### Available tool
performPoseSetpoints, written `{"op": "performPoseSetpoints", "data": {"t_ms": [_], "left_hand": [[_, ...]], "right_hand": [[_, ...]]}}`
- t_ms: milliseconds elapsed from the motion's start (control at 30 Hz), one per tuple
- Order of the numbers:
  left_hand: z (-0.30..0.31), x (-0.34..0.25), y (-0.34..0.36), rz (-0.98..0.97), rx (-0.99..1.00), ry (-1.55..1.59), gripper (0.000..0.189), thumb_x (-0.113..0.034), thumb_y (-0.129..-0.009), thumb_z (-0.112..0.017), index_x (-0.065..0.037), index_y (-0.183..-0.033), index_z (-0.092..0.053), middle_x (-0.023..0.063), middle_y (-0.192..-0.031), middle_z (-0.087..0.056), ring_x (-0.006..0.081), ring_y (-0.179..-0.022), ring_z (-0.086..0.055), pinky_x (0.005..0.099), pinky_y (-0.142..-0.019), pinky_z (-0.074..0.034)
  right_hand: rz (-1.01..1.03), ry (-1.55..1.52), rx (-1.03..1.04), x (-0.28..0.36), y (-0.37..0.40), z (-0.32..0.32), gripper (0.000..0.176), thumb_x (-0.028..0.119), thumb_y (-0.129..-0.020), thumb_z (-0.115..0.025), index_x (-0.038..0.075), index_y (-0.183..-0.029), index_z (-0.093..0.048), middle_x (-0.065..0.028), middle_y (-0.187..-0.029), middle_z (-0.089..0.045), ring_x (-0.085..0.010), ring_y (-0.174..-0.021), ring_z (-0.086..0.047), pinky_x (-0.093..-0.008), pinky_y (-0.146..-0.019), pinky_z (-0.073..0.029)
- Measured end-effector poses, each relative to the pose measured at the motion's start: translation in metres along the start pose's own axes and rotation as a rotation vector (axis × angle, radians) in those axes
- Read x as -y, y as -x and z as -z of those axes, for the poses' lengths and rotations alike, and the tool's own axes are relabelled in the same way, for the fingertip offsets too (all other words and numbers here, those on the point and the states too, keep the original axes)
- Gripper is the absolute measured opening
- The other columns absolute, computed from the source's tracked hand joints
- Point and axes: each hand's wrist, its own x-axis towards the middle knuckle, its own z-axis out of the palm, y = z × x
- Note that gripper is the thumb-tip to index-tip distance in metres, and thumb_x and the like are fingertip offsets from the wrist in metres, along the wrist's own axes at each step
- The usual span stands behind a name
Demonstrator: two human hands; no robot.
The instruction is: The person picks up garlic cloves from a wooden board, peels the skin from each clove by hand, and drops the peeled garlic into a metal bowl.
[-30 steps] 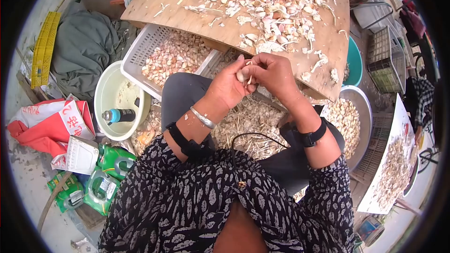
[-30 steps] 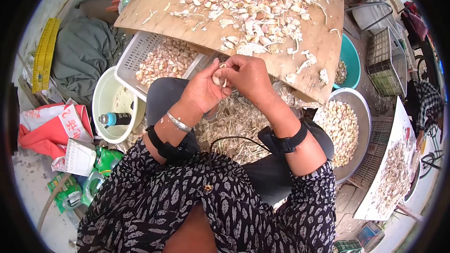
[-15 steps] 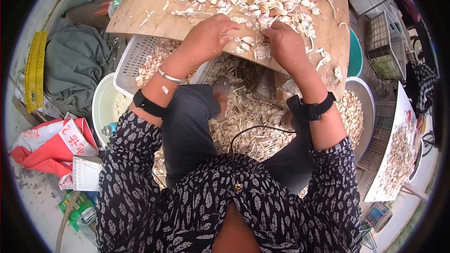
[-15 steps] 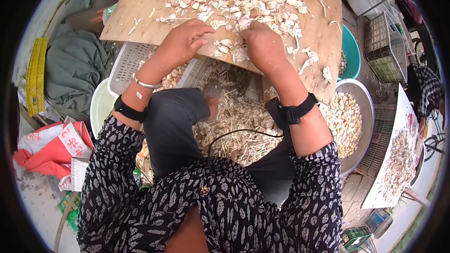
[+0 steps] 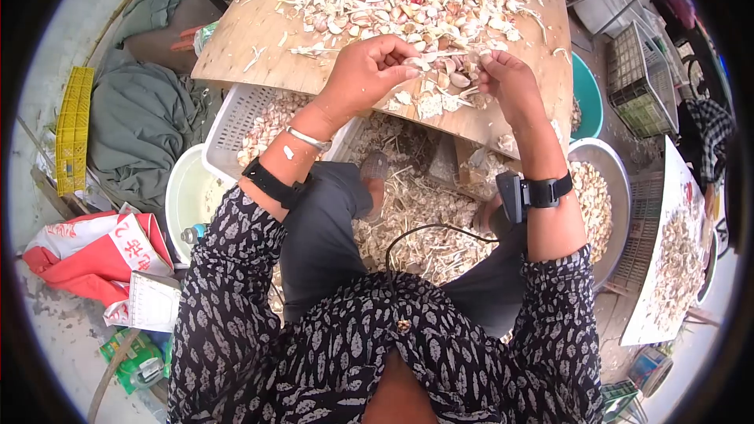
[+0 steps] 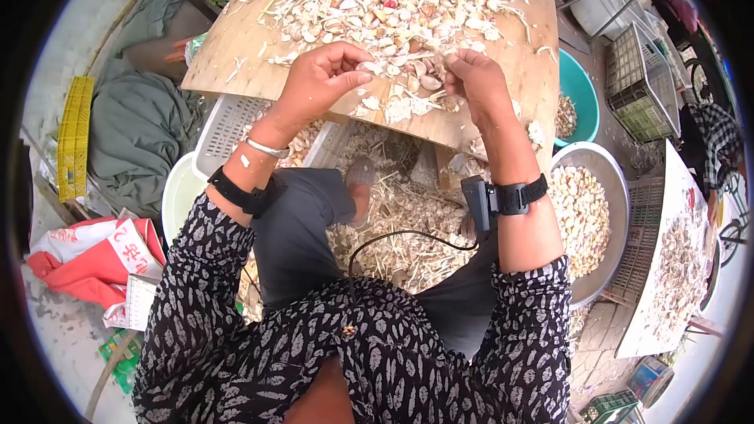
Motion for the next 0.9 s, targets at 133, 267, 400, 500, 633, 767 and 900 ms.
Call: {"op": "performPoseSetpoints", "data": {"t_ms": [133, 267, 400, 500, 633, 767, 900], "left_hand": [[-0.007, -0.103, 0.046, -0.133, -0.044, 0.608, 0.017, -0.004, -0.082, -0.068, 0.003, -0.097, -0.062, 0.0056, -0.086, -0.063, 0.0094, -0.076, -0.060, 0.0206, -0.071, -0.050], [-0.010, -0.197, 0.099, -0.647, 0.211, 0.887, 0.003, 0.004, -0.080, -0.061, 0.004, -0.079, -0.064, 0.0213, -0.085, -0.061, 0.0269, -0.070, -0.060, 0.0307, -0.059, -0.050], [-0.029, -0.221, 0.107, -0.753, -0.046, 0.813, 0.007, -0.001, -0.075, -0.069, -0.003, -0.071, -0.064, 0.0115, -0.076, -0.062, 0.0185, -0.057, -0.057, 0.0244, -0.045, -0.047], [-0.037, -0.218, 0.107, -0.828, -0.073, 0.829, 0.006, 0.000, -0.073, -0.070, 0.000, -0.073, -0.064, 0.0142, -0.076, -0.062, 0.0195, -0.056, -0.057, 0.0256, -0.042, -0.046], [-0.015, -0.186, 0.100, -0.779, 0.150, 0.885, 0.005, -0.002, -0.083, -0.061, 0.002, -0.081, -0.060, 0.0182, -0.083, -0.060, 0.0258, -0.067, -0.059, 0.0321, -0.058, -0.051], [-0.050, -0.102, 0.085, 0.124, -0.070, 1.222, 0.030, -0.023, -0.093, -0.054, -0.002, -0.114, -0.046, 0.0094, -0.091, -0.051, 0.0159, -0.077, -0.053, 0.0281, -0.062, -0.047], [-0.065, -0.055, 0.072, 0.354, 0.040, 1.263, 0.022, -0.020, -0.096, -0.050, -0.002, -0.108, -0.049, 0.0059, -0.087, -0.052, 0.0108, -0.069, -0.050, 0.0236, -0.055, -0.041]], "right_hand": [[-0.060, -0.200, 0.117, 0.004, 0.010, 0.014, 0.007, 0.008, -0.091, -0.053, 0.002, -0.090, -0.056, -0.0018, -0.072, -0.054, -0.0102, -0.061, -0.050, -0.0224, -0.056, -0.045], [-0.031, -0.497, 0.384, 0.012, 0.025, 0.023, 0.007, 0.006, -0.092, -0.049, 0.000, -0.092, -0.053, -0.0042, -0.079, -0.053, -0.0114, -0.066, -0.049, -0.0230, -0.056, -0.044], [0.015, -0.597, 0.524, 0.023, 0.042, 0.019, 0.007, 0.006, -0.092, -0.049, 0.000, -0.094, -0.052, -0.0033, -0.079, -0.051, -0.0118, -0.067, -0.046, -0.0255, -0.058, -0.042], [0.020, -0.665, 0.589, 0.023, 0.047, 0.020, 0.011, 0.007, -0.092, -0.050, 0.000, -0.101, -0.052, -0.0031, -0.081, -0.052, -0.0114, -0.067, -0.044, -0.0256, -0.057, -0.039], [0.062, -0.637, 0.626, 0.029, 0.063, 0.013, 0.020, 0.011, -0.091, -0.054, 0.001, -0.109, -0.051, -0.0046, -0.087, -0.054, -0.0110, -0.066, -0.044, -0.0249, -0.055, -0.038], [0.113, -0.355, 0.649, 0.038, 0.087, 0.004, 0.020, 0.013, -0.090, -0.058, 0.001, -0.105, -0.054, -0.0039, -0.084, -0.057, -0.0095, -0.063, -0.047, -0.0231, -0.055, -0.040], [0.094, 0.010, 0.623, 0.030, 0.098, -0.016, 0.014, 0.011, -0.090, -0.056, 0.002, -0.101, -0.057, 0.0013, -0.076, -0.056, -0.0071, -0.062, -0.049, -0.0217, -0.057, -0.042]]}}
